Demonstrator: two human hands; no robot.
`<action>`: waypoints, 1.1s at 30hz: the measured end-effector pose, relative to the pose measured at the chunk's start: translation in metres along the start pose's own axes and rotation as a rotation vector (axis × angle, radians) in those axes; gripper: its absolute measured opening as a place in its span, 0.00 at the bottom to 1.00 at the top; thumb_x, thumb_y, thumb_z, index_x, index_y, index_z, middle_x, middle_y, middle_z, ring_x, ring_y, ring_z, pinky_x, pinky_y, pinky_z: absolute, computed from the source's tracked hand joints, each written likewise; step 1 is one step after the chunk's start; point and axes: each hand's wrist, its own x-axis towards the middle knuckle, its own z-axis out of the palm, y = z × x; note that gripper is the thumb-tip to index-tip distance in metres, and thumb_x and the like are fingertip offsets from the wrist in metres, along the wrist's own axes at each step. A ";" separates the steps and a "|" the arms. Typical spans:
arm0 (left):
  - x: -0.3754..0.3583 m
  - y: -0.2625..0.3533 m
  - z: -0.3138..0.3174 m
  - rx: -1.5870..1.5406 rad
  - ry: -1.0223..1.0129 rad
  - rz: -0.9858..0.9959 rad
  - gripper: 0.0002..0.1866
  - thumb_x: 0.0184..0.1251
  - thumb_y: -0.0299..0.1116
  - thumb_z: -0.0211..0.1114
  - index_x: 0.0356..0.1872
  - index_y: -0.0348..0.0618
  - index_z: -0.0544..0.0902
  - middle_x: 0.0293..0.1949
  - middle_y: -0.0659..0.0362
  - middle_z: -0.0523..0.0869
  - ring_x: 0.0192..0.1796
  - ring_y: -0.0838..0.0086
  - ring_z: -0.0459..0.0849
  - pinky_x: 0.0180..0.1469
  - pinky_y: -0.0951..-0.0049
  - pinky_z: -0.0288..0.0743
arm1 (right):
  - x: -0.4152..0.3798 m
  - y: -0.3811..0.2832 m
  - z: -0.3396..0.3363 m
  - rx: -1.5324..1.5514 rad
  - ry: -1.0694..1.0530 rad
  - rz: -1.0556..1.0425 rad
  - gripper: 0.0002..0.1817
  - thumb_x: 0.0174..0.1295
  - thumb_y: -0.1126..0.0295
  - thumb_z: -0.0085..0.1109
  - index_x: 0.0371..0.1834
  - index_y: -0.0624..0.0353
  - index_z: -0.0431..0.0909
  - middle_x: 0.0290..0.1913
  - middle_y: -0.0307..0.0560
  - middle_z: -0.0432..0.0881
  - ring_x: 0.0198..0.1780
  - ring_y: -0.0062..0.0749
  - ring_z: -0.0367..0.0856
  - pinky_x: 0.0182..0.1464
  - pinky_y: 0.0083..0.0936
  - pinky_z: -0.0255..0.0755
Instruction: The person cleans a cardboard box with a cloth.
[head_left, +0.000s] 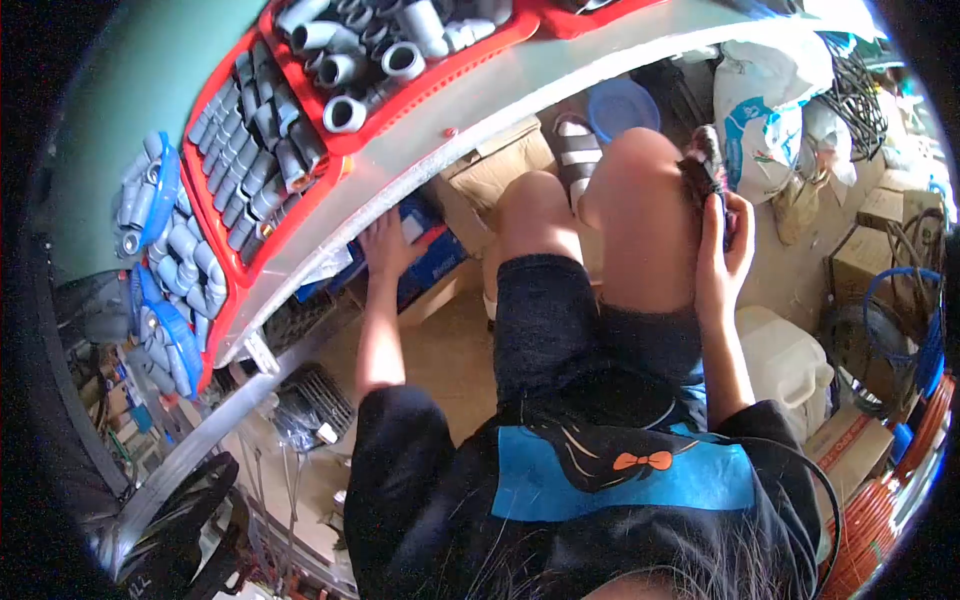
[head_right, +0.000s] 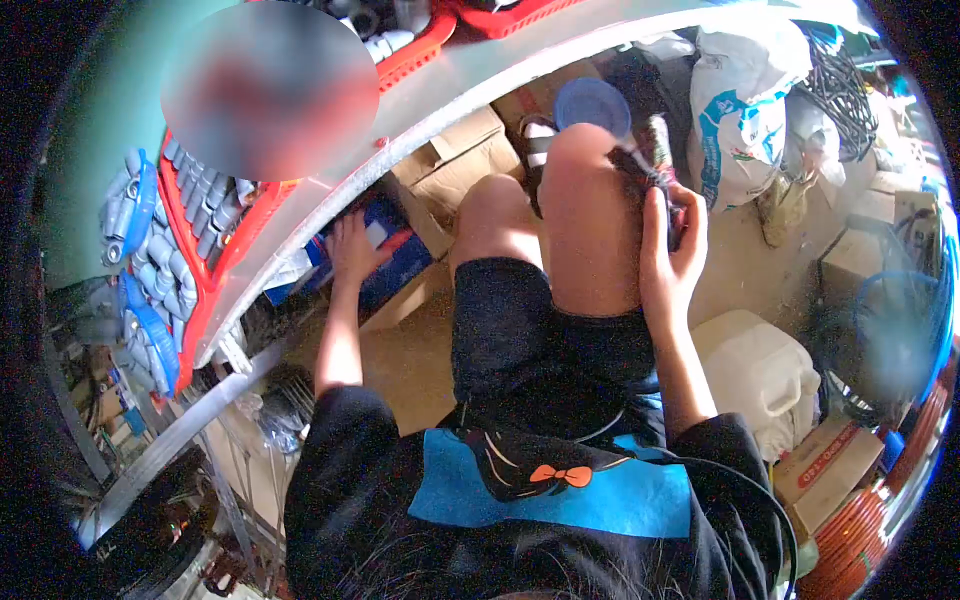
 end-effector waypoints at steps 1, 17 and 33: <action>-0.015 -0.003 -0.017 -0.035 0.026 -0.007 0.54 0.37 0.51 0.84 0.70 0.44 0.69 0.68 0.49 0.72 0.72 0.52 0.68 0.72 0.45 0.60 | 0.001 0.001 0.002 0.023 -0.008 -0.004 0.12 0.72 0.65 0.61 0.50 0.61 0.78 0.40 0.40 0.81 0.40 0.18 0.73 0.47 0.18 0.69; -0.280 0.037 -0.182 -1.156 0.980 -0.123 0.54 0.48 0.57 0.76 0.71 0.33 0.62 0.64 0.47 0.72 0.66 0.61 0.72 0.67 0.54 0.64 | 0.006 0.018 0.008 0.934 -0.260 0.339 0.21 0.70 0.56 0.64 0.61 0.52 0.76 0.55 0.39 0.79 0.52 0.23 0.79 0.50 0.26 0.76; -0.090 0.208 -0.247 -0.863 0.995 0.627 0.58 0.42 0.40 0.85 0.70 0.30 0.54 0.54 0.36 0.78 0.54 0.50 0.83 0.60 0.56 0.76 | -0.010 -0.094 -0.045 0.613 -0.566 -0.477 0.28 0.63 0.76 0.62 0.68 0.57 0.70 0.54 0.46 0.79 0.51 0.28 0.80 0.53 0.24 0.75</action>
